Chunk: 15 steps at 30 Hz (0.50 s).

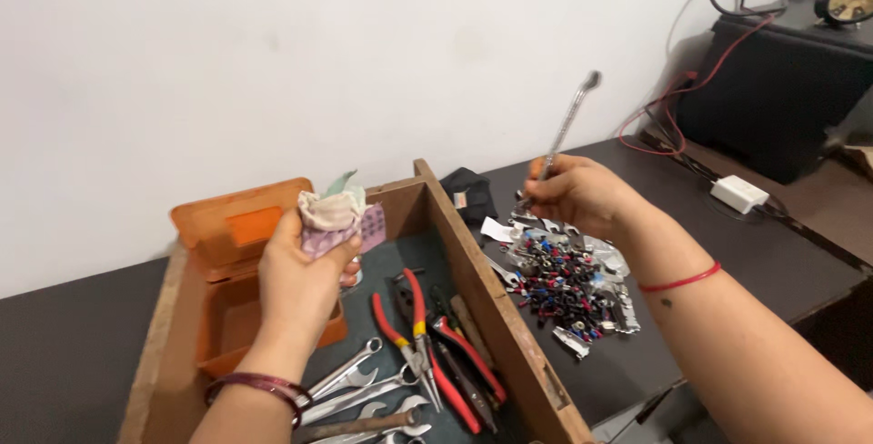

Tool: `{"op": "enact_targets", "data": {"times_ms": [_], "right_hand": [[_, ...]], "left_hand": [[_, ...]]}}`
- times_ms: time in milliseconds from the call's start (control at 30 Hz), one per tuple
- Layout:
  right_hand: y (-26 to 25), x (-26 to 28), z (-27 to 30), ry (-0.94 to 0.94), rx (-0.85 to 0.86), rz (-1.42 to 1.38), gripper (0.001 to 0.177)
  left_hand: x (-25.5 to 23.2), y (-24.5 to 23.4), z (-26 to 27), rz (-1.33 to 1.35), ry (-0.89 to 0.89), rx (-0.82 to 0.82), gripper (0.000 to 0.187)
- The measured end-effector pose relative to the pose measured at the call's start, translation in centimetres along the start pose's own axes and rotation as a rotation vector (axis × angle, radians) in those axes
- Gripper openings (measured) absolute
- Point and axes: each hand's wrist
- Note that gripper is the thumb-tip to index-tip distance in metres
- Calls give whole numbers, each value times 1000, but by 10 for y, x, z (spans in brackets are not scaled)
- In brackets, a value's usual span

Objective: The person wipes a wrench with a cloth and sorts various small electrical connectors and small parts into specific sections of a wooden tool drawer.

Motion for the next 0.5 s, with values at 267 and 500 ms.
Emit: {"op": "enact_targets", "data": {"times_ms": [267, 500], "right_hand": [[166, -33, 13, 56, 355, 271, 21], [226, -134, 20, 19, 738, 490, 26]], "left_hand": [[3, 5, -1, 155, 35, -31, 42], [24, -15, -10, -508, 373, -230, 75]]}}
Point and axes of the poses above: each hand's wrist, its own z-axis away from the middle knuckle, its own y-axis out of the palm, x = y × z, and after that the axes turned 10 degrees about -z, right-handed
